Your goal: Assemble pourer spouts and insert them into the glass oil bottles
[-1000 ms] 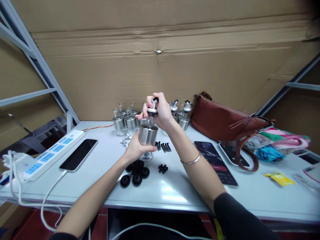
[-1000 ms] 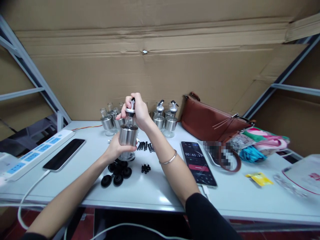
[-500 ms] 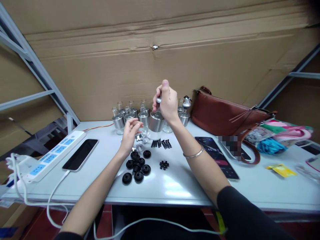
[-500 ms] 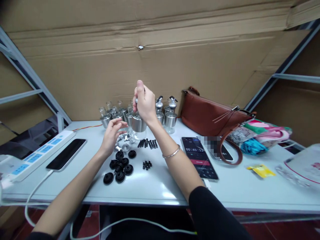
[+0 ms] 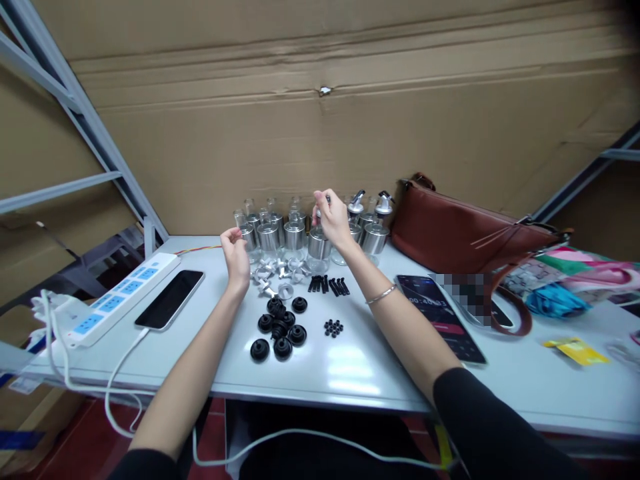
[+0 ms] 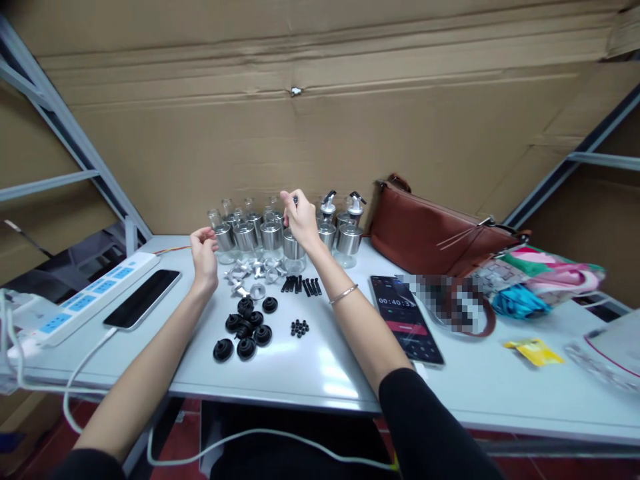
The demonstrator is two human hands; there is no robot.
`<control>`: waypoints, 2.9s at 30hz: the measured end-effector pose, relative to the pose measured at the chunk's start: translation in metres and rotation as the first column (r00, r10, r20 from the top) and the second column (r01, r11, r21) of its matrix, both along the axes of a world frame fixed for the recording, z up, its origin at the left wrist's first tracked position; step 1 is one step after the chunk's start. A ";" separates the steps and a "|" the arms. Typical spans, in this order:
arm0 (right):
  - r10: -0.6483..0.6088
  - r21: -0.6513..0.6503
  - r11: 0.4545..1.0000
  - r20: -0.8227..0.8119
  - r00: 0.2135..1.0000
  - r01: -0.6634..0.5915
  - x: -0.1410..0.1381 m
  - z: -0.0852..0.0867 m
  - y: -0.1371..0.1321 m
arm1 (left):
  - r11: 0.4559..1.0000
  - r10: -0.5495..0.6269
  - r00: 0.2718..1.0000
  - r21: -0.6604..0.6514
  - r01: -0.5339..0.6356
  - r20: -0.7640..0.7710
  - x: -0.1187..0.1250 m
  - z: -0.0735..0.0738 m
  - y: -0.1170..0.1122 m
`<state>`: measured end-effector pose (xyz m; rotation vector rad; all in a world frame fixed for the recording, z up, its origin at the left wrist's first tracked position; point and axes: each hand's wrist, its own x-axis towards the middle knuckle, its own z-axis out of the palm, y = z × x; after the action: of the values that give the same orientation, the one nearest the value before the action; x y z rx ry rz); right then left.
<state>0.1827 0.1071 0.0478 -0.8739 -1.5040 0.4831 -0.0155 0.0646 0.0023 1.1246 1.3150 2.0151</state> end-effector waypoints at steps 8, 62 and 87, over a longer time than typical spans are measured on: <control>-0.230 0.208 0.962 0.265 0.936 0.178 -0.001 -0.025 0.018 | 1.000 0.018 1.000 -0.007 -0.018 -0.025 -0.008 -0.008 0.009; 0.109 -0.231 0.961 0.823 0.558 0.154 -0.009 -0.033 -0.105 | 0.761 -0.352 -0.111 -0.215 -0.612 -0.929 -0.063 -0.027 -0.112; 0.131 -0.243 0.959 0.841 0.525 0.150 -0.013 -0.054 -0.103 | 0.653 -0.396 0.081 -0.343 -0.675 -0.915 -0.077 -0.025 -0.106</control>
<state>0.1694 0.0045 -0.0060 -1.4912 -2.3783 0.2469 -0.0921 -0.0419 -0.0228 1.9862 2.6665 0.0467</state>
